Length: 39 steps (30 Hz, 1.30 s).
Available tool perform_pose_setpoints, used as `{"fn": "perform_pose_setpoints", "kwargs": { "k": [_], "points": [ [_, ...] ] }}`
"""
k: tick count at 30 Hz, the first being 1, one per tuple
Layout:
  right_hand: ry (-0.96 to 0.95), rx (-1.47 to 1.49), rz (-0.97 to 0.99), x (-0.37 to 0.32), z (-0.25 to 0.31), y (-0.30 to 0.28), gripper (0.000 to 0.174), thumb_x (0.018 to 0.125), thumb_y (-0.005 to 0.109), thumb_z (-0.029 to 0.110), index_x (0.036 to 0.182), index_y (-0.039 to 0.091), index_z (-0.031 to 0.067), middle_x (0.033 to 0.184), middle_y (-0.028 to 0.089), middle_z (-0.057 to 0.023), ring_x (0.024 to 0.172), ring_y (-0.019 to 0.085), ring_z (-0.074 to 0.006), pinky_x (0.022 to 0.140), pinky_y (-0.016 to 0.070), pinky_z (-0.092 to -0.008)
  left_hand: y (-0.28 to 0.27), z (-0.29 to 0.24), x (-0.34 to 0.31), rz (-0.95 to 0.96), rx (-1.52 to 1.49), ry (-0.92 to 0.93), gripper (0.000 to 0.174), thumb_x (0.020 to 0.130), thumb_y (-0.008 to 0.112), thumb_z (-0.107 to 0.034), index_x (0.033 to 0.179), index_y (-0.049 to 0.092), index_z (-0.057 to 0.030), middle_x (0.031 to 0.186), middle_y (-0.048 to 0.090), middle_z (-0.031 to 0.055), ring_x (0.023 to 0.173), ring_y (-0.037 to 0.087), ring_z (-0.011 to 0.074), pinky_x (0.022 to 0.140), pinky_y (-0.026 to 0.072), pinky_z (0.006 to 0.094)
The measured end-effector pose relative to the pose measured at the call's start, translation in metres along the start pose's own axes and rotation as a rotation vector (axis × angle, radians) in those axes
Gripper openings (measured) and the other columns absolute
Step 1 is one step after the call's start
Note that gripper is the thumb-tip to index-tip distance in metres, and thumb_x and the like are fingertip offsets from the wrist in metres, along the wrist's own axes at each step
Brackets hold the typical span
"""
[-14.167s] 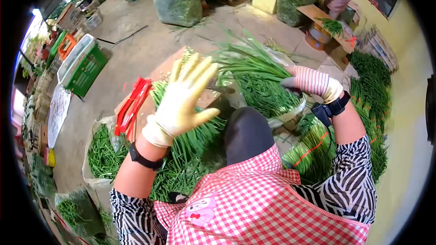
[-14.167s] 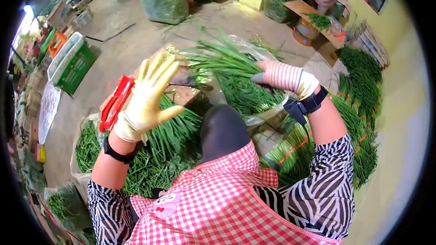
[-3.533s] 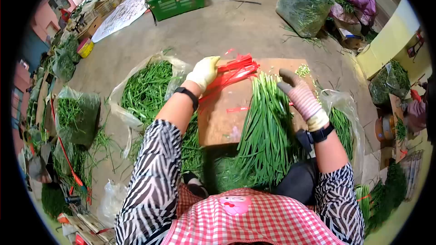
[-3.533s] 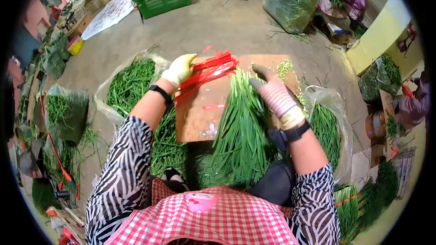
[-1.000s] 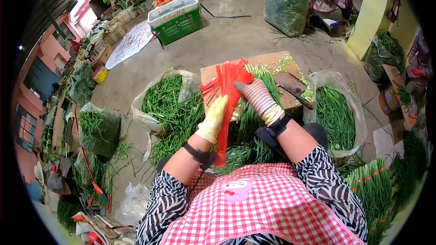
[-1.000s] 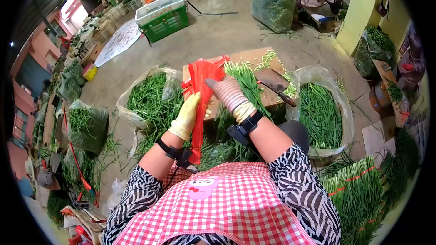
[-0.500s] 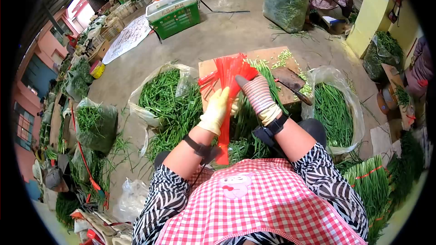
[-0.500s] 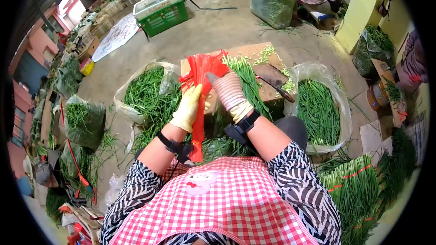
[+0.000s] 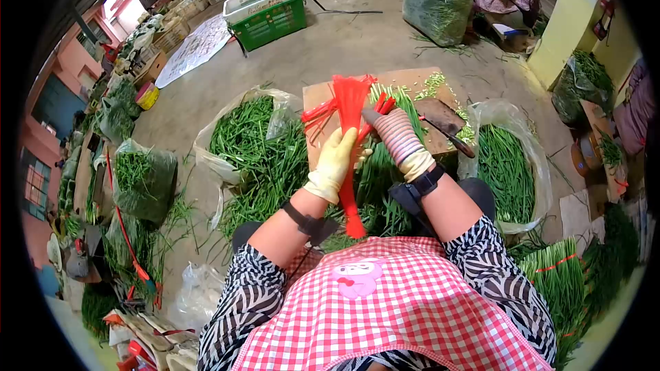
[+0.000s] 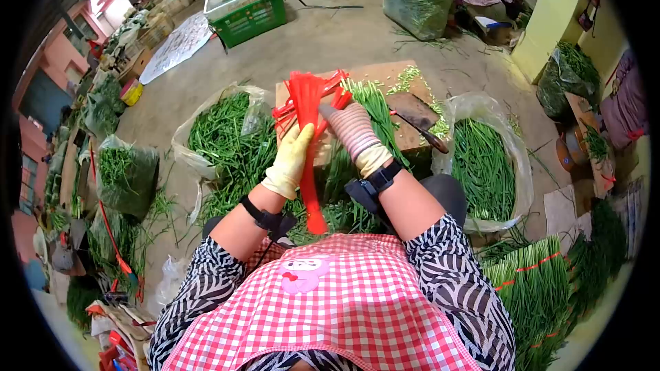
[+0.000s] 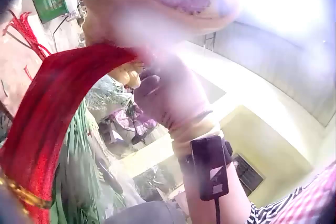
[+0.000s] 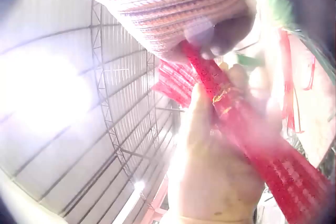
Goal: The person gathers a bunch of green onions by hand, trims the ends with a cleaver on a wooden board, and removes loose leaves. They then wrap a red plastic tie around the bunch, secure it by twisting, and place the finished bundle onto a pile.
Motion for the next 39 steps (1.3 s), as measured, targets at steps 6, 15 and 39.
{"fn": "perform_pose_setpoints", "kwargs": {
  "k": [6, 15, 39],
  "points": [
    [-0.187, 0.021, 0.270, -0.009, 0.008, 0.019, 0.037, 0.089, 0.075, 0.039, 0.097, 0.074, 0.0029, 0.079, 0.072, -0.0058, 0.069, 0.067, -0.0170, 0.064, 0.0537, -0.0326, -0.012, 0.018, 0.008, 0.101, 0.000, -0.103, 0.035, 0.107, 0.057, -0.037, 0.124, 0.061, -0.0066, 0.096, 0.070, 0.0057, 0.073, 0.069, 0.0155, 0.061, 0.0542, 0.0271],
    [-0.187, 0.102, 0.153, -0.009, 0.024, -0.029, 0.028, 0.094, 0.076, 0.029, 0.095, 0.073, 0.0016, 0.075, 0.071, -0.0037, 0.061, 0.063, -0.0130, 0.060, 0.0519, -0.0275, -0.003, 0.023, -0.012, 0.436, -0.058, -0.380, 0.036, 0.110, 0.045, -0.029, 0.119, 0.061, 0.0024, 0.094, 0.074, 0.0171, 0.073, 0.074, 0.0255, 0.068, 0.0620, 0.0353],
    [-0.032, 0.143, -1.559, -0.190, -0.139, -0.713, 0.041, 0.095, 0.072, 0.038, 0.095, 0.072, -0.0034, 0.083, 0.076, -0.0151, 0.069, 0.075, -0.0205, 0.061, 0.0590, -0.0358, -0.031, 0.004, 0.041, 0.234, 0.179, -0.296, 0.018, 0.106, 0.056, -0.024, 0.105, 0.061, -0.0072, 0.075, 0.064, 0.0051, 0.051, 0.054, 0.0144, 0.052, 0.0468, 0.0293]
  ]
}}
Point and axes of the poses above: each hand's wrist, its own x-axis towards the middle knuckle, its own y-axis out of the palm, z = x × y, the point moved 9 cm from there along x, towards the middle knuckle
